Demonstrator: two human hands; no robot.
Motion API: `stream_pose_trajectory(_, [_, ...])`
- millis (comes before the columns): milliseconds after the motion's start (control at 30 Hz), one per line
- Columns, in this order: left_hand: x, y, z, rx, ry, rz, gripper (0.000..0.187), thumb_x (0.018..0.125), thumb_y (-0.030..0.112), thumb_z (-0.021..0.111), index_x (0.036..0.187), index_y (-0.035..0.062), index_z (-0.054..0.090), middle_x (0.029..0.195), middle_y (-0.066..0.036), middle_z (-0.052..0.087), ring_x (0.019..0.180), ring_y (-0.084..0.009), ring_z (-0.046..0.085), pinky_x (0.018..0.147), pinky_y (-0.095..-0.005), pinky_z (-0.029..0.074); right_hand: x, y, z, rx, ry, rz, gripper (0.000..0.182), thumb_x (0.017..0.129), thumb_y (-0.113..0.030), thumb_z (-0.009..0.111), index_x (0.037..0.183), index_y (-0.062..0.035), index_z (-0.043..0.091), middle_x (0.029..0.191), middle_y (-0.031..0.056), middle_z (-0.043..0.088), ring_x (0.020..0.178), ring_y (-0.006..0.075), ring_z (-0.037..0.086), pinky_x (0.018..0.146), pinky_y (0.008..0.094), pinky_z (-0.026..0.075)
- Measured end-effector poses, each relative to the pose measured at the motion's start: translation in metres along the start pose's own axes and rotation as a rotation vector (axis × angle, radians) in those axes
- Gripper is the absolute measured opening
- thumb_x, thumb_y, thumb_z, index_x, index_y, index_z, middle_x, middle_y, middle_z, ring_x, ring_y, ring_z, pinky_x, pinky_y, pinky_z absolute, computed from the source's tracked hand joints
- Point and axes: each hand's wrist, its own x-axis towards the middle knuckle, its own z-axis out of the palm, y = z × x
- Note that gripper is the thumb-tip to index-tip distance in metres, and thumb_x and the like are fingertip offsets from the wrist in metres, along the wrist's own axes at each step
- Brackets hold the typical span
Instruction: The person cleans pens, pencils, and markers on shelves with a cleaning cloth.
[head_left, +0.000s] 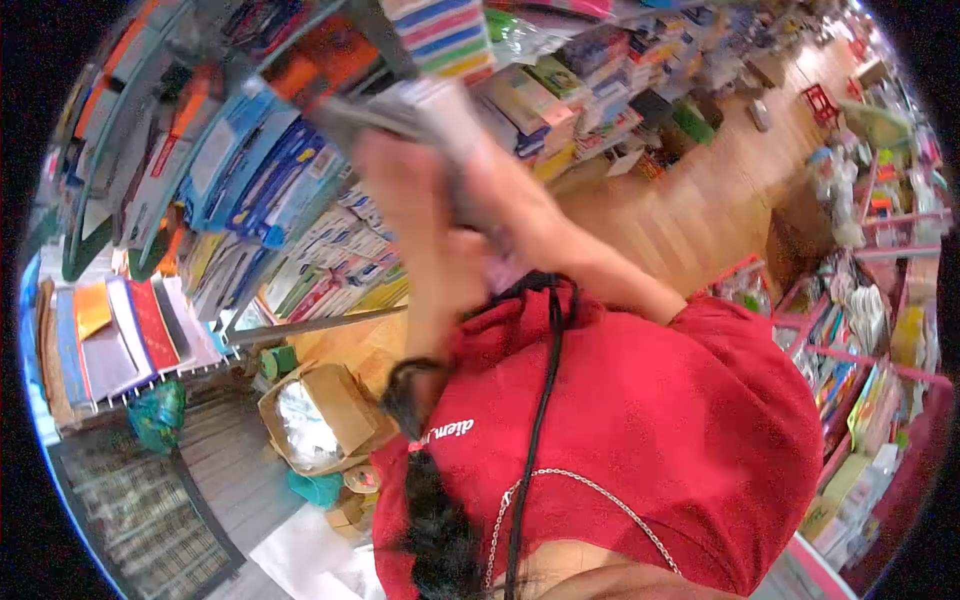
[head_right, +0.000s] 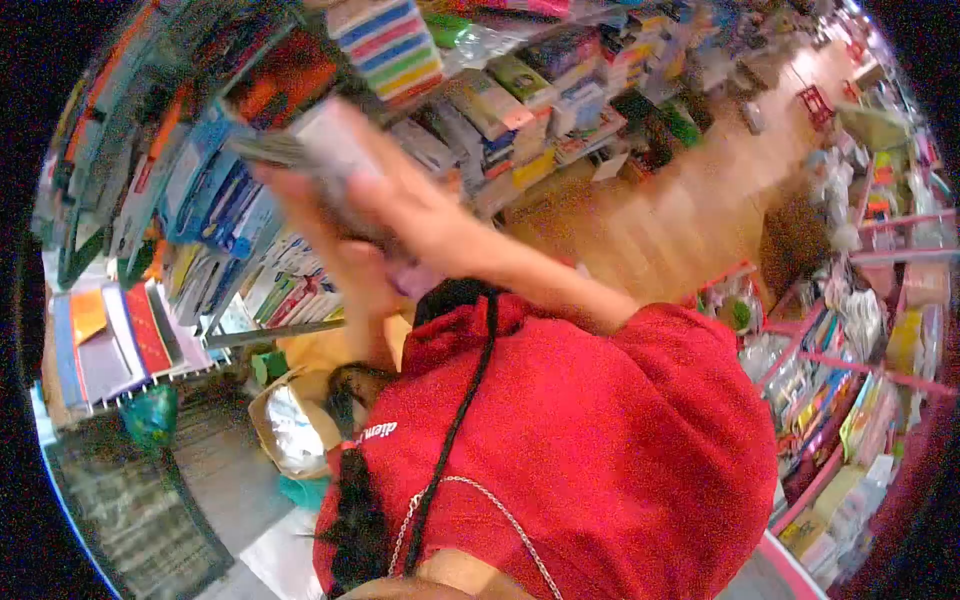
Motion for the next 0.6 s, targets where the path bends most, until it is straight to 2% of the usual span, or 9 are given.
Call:
stream_pose_trajectory(67, [0.030, -0.005, -0.012, -0.205, 0.143, -0.162, 0.069, 0.085, 0.051, 0.033, 0.133, 0.0032, 0.020, 0.139, -0.017, 0.016, 0.129, -0.0286, 0.015, 0.104, -0.0404, 0.012, -0.006, 0.001, 0.017, -0.116, -0.063, -0.140, 0.063, 0.088, -0.040, 0.039, 0.134, -0.0007, 0.018, 0.135, 0.0149, 0.025, 0.126, 0.0236, 0.022, 0.102, 0.0325, 0.016])
stream_pose_trajectory(100, [0.042, -0.010, -0.019, -0.299, 0.183, -0.196, 0.072, 0.084, 0.052, 0.034, 0.134, 0.0020, 0.017, 0.140, -0.016, 0.014, 0.129, -0.0243, 0.015, 0.104, -0.0358, 0.013, -0.003, 0.006, 0.021, -0.161, -0.099, -0.342, 0.065, 0.088, -0.041, 0.039, 0.134, -0.0015, 0.017, 0.135, 0.0150, 0.024, 0.126, 0.0237, 0.022, 0.102, 0.0331, 0.015])
stream_pose_trajectory(167, [0.040, 0.002, -0.023, 0.089, -0.038, -0.149, 0.075, 0.084, 0.052, 0.034, 0.134, 0.0001, 0.013, 0.140, -0.016, 0.013, 0.129, -0.0255, 0.015, 0.104, -0.0382, 0.011, -0.006, 0.001, 0.018, -0.064, -0.022, -0.278, 0.061, 0.090, -0.036, 0.038, 0.134, -0.0013, 0.015, 0.134, 0.0149, 0.026, 0.123, 0.0214, 0.025, 0.101, 0.0303, 0.018])
stream_pose_trajectory(267, [-0.026, 0.011, 0.019, -0.220, -0.040, -0.326, 0.069, 0.085, 0.051, 0.029, 0.132, -0.0002, 0.024, 0.139, -0.018, 0.017, 0.129, -0.0311, 0.016, 0.104, -0.0417, 0.011, 0.006, -0.015, -0.004, 0.089, 0.201, -0.297, 0.056, 0.091, -0.031, 0.037, 0.134, -0.0013, 0.016, 0.131, 0.0108, 0.030, 0.119, 0.0174, 0.028, 0.099, 0.0272, 0.021])
stream_pose_trajectory(367, [-0.035, 0.020, 0.023, -0.105, -0.172, -0.184, 0.069, 0.086, 0.051, 0.025, 0.131, -0.0006, 0.026, 0.138, -0.019, 0.019, 0.128, -0.0336, 0.016, 0.103, -0.0427, 0.012, 0.009, -0.007, -0.006, 0.426, 0.409, -0.264, 0.055, 0.091, -0.030, 0.037, 0.133, 0.0000, 0.018, 0.134, 0.0097, 0.027, 0.122, 0.0167, 0.024, 0.101, 0.0273, 0.018])
stream_pose_trajectory(433, [-0.009, 0.001, 0.012, -0.258, -0.260, -0.160, 0.068, 0.086, 0.050, 0.025, 0.132, -0.0008, 0.024, 0.137, -0.019, 0.020, 0.128, -0.0339, 0.018, 0.103, -0.0424, 0.012, 0.002, 0.012, -0.001, 0.162, 0.359, -0.311, 0.056, 0.091, -0.029, 0.036, 0.134, -0.0004, 0.015, 0.135, 0.0113, 0.025, 0.125, 0.0181, 0.021, 0.102, 0.0279, 0.015])
stream_pose_trajectory(500, [-0.001, -0.013, 0.007, -0.335, -0.132, -0.272, 0.069, 0.085, 0.049, 0.028, 0.133, 0.0004, 0.022, 0.136, -0.016, 0.026, 0.126, -0.0289, 0.023, 0.103, -0.0394, 0.014, -0.006, 0.024, 0.009, 0.080, 0.238, -0.249, 0.059, 0.090, -0.030, 0.036, 0.135, -0.0013, 0.009, 0.136, 0.0166, 0.021, 0.127, 0.0231, 0.017, 0.103, 0.0311, 0.012])
stream_pose_trajectory(533, [-0.002, -0.022, -0.001, -0.616, -0.022, -0.630, 0.071, 0.084, 0.052, 0.031, 0.133, 0.0023, 0.021, 0.136, -0.015, 0.025, 0.124, -0.0276, 0.027, 0.101, -0.0379, 0.019, -0.011, 0.025, 0.015, -0.075, 0.190, -0.285, 0.060, 0.090, -0.030, 0.037, 0.135, -0.0014, 0.009, 0.136, 0.0177, 0.021, 0.127, 0.0247, 0.018, 0.103, 0.0326, 0.012])
stream_pose_trajectory(600, [-0.001, -0.026, -0.007, -0.736, 0.052, -0.767, 0.073, 0.083, 0.054, 0.032, 0.134, 0.0028, 0.020, 0.136, -0.014, 0.023, 0.124, -0.0255, 0.026, 0.101, -0.0361, 0.020, -0.017, 0.029, 0.023, -0.177, 0.112, -0.272, 0.062, 0.089, -0.030, 0.040, 0.135, -0.0020, 0.009, 0.136, 0.0191, 0.022, 0.124, 0.0280, 0.023, 0.102, 0.0363, 0.014])
